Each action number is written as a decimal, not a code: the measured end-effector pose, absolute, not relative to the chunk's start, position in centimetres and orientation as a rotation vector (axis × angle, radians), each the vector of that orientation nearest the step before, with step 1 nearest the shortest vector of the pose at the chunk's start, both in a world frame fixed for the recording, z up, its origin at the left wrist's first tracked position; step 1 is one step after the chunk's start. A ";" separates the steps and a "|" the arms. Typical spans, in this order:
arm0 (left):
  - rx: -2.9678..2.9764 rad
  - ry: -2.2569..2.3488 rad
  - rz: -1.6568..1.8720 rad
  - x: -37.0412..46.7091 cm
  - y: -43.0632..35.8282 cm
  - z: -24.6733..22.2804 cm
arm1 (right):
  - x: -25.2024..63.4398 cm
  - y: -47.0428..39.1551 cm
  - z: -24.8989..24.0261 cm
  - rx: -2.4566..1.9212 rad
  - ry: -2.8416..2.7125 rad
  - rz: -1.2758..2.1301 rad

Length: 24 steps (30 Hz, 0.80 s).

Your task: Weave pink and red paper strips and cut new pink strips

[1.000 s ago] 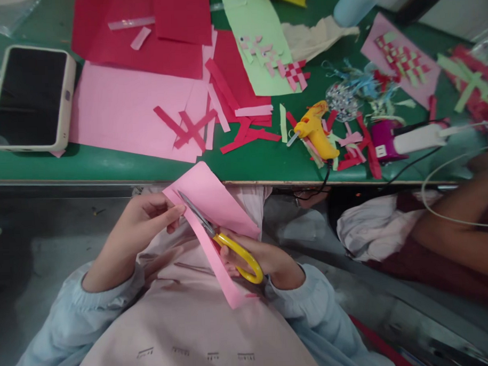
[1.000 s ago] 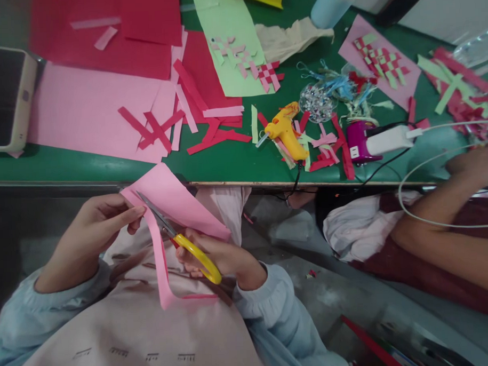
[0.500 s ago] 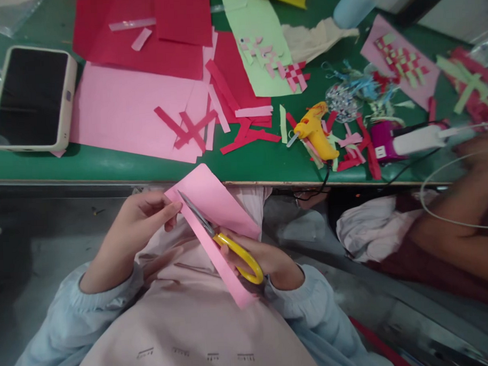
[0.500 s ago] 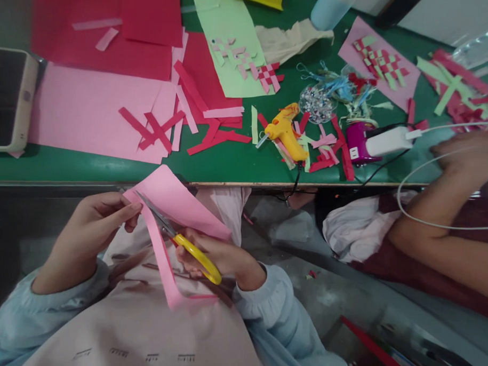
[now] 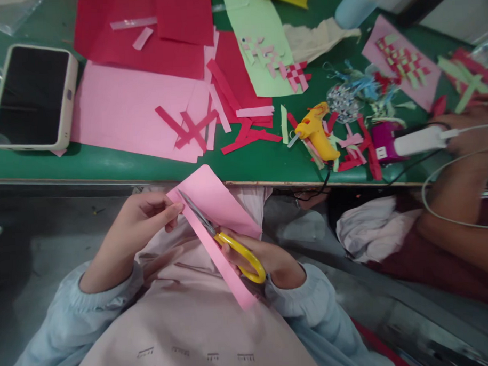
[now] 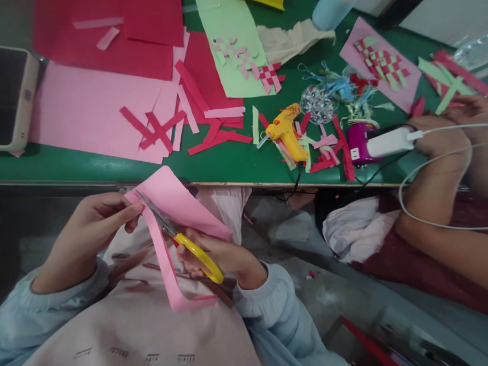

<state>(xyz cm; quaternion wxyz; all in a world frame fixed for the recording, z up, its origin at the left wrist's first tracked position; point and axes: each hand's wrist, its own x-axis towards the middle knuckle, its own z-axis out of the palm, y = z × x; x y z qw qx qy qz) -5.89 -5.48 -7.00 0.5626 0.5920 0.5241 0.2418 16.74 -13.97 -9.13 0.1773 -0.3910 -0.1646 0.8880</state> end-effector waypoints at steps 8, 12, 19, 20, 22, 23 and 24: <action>1.391 1.230 0.545 -6.0 -5.4 -7.0 | 16.9 -14.6 -10.8 -0.920 -0.130 2.623; 1.372 1.227 0.557 -5.9 -5.5 -6.9 | 17.0 -14.4 -11.3 -0.908 -0.062 2.668; 1.387 1.221 0.557 -6.0 -5.4 -6.9 | 16.7 -14.8 -10.7 -0.929 -0.164 2.605; 1.385 1.217 0.563 -5.9 -5.4 -6.9 | 16.6 -14.9 -10.4 -0.936 -0.194 2.573; 1.378 1.202 0.576 -5.9 -5.5 -7.1 | 16.4 -15.0 -9.6 -0.942 -0.270 2.517; 1.375 1.193 0.583 -5.8 -5.5 -7.2 | 16.3 -14.9 -9.2 -0.945 -0.320 2.491; 1.373 1.184 0.587 -5.8 -5.5 -7.3 | 16.2 -14.9 -8.8 -0.947 -0.382 2.479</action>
